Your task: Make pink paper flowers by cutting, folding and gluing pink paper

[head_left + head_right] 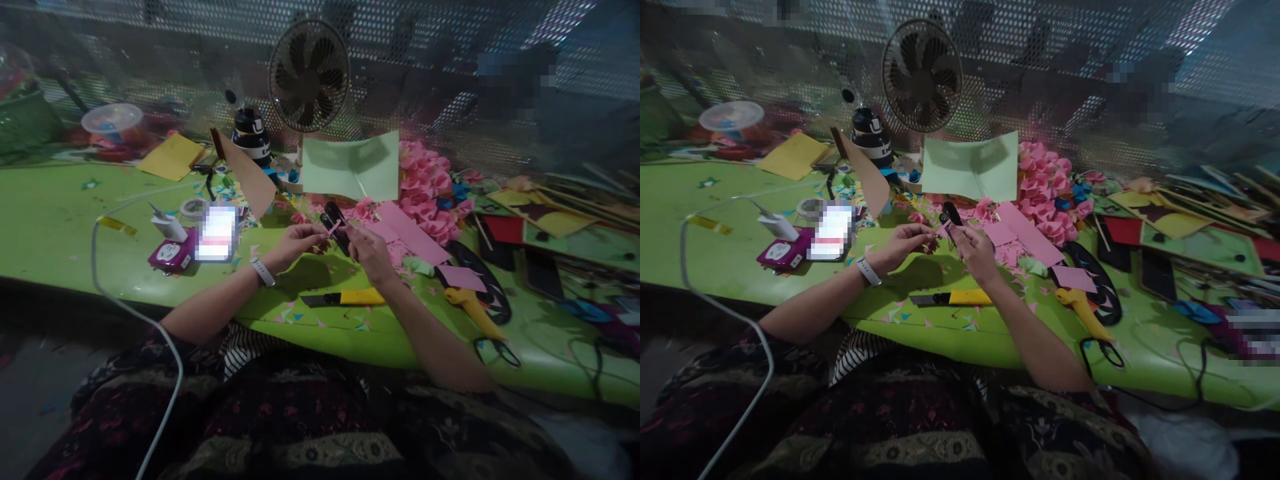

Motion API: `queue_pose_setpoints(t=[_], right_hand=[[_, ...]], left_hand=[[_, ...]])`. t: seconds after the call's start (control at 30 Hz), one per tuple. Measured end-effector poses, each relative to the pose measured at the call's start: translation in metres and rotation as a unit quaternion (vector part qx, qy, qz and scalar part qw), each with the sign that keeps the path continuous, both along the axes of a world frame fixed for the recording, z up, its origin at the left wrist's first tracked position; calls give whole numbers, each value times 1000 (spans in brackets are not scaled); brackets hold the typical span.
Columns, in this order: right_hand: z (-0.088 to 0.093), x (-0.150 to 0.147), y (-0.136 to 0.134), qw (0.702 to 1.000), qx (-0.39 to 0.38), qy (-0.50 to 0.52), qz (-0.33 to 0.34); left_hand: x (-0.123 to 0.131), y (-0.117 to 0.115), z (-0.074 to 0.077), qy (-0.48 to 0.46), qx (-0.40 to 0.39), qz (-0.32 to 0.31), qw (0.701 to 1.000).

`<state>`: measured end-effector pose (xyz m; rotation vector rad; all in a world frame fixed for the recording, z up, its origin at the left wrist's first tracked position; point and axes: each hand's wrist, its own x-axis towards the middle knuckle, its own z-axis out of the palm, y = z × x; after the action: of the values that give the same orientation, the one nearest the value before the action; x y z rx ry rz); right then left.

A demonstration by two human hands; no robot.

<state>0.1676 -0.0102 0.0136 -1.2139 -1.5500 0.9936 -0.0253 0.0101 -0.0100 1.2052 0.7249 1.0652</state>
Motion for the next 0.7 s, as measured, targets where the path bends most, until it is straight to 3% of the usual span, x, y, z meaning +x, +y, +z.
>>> queue_pose_setpoints(t=[0.13,0.23,0.7], right_hand=[[3,5,-1,979,109,-174,4],[2,3,-2,960,138,-244,8],[0,3,-2,965,129,-227,20]], left_hand=[[-3,1,3,13,7,13,1000],[-3,0,4,12,14,12,1000],[-2,-4,11,19,16,13,1000]])
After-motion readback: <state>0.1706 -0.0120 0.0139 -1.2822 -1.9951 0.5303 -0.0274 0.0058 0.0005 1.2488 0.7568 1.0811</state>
